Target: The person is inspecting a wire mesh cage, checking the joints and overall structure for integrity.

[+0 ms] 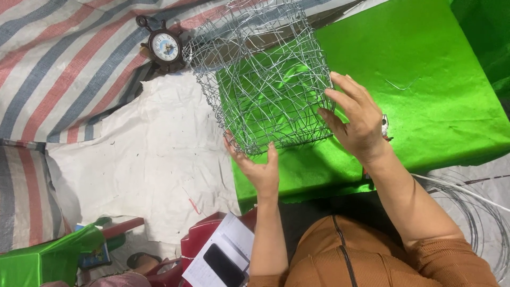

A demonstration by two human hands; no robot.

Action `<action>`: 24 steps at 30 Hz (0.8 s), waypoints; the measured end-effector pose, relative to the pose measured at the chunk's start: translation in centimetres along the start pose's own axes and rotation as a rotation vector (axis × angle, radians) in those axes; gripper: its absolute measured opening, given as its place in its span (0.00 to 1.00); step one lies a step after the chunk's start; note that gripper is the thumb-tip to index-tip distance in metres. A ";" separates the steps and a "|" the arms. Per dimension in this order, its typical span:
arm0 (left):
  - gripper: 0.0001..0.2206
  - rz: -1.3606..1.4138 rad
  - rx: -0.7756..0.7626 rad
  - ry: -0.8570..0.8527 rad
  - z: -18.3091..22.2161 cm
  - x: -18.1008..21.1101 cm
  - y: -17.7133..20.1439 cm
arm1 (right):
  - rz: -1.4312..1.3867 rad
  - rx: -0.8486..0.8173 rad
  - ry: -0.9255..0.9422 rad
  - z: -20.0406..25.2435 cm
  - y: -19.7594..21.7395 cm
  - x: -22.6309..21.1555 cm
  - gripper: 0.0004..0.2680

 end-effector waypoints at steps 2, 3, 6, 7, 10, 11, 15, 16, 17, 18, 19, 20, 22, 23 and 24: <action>0.46 -0.007 0.002 -0.013 0.0 0.2 0.0 | -0.003 -0.014 -0.006 0.0 -0.1 -0.1 0.14; 0.46 -0.011 0.002 -0.011 0.0 0.0 0.0 | -0.006 -0.016 -0.008 0.1 0.1 -0.3 0.14; 0.46 -0.023 0.001 -0.001 0.0 -0.4 0.2 | -0.015 -0.021 -0.031 0.8 0.6 -0.7 0.16; 0.46 -0.030 -0.002 -0.003 0.1 -0.4 0.3 | -0.032 -0.010 -0.075 1.3 0.8 -0.7 0.16; 0.46 -0.026 -0.005 0.000 -0.1 -0.3 0.1 | -0.058 0.010 -0.147 3.2 0.3 -0.6 0.16; 0.46 -0.018 -0.007 0.006 -0.1 -0.3 0.0 | -0.066 0.020 -0.179 4.0 0.1 -0.6 0.16; 0.47 -0.021 -0.004 0.008 -0.1 -0.3 0.1 | -0.044 -0.075 -0.227 6.8 -1.8 0.1 0.24; 0.47 -0.017 -0.004 0.016 0.0 -0.3 0.1 | -0.060 -0.094 -0.243 6.9 -2.1 0.3 0.25; 0.47 -0.013 -0.003 0.024 0.0 -0.2 0.1 | -0.075 -0.112 -0.260 7.0 -2.4 0.4 0.25; 0.47 -0.012 -0.002 0.022 0.0 -0.5 0.2 | -0.076 -0.110 -0.259 7.0 -2.6 0.5 0.25; 0.46 -0.014 -0.003 0.026 0.0 -0.9 0.3 | -0.067 -0.113 -0.256 7.1 -2.7 0.6 0.25; 0.46 -0.014 -0.005 0.033 0.1 -1.4 0.3 | -0.055 -0.117 -0.254 7.2 -2.8 0.7 0.24; 0.46 -0.013 -0.014 0.022 -0.1 -0.7 0.3 | -0.046 -0.117 -0.251 7.6 -3.1 0.8 0.24; 0.46 -0.013 -0.021 0.012 -0.1 -0.4 0.3 | -0.039 -0.117 -0.249 7.7 -3.3 0.9 0.24; 0.46 -0.012 -0.021 0.013 -0.1 -0.3 0.3 | -0.039 -0.118 -0.249 7.9 -3.3 1.0 0.24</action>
Point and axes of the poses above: each hand's wrist, its own z-axis away from the middle knuckle, its own y-axis out of the back of the hand, x = y × z, the point moved 5 cm from there along -z, towards the middle knuckle, and after that the axes turned 12 degrees about z, right-handed, at the moved point
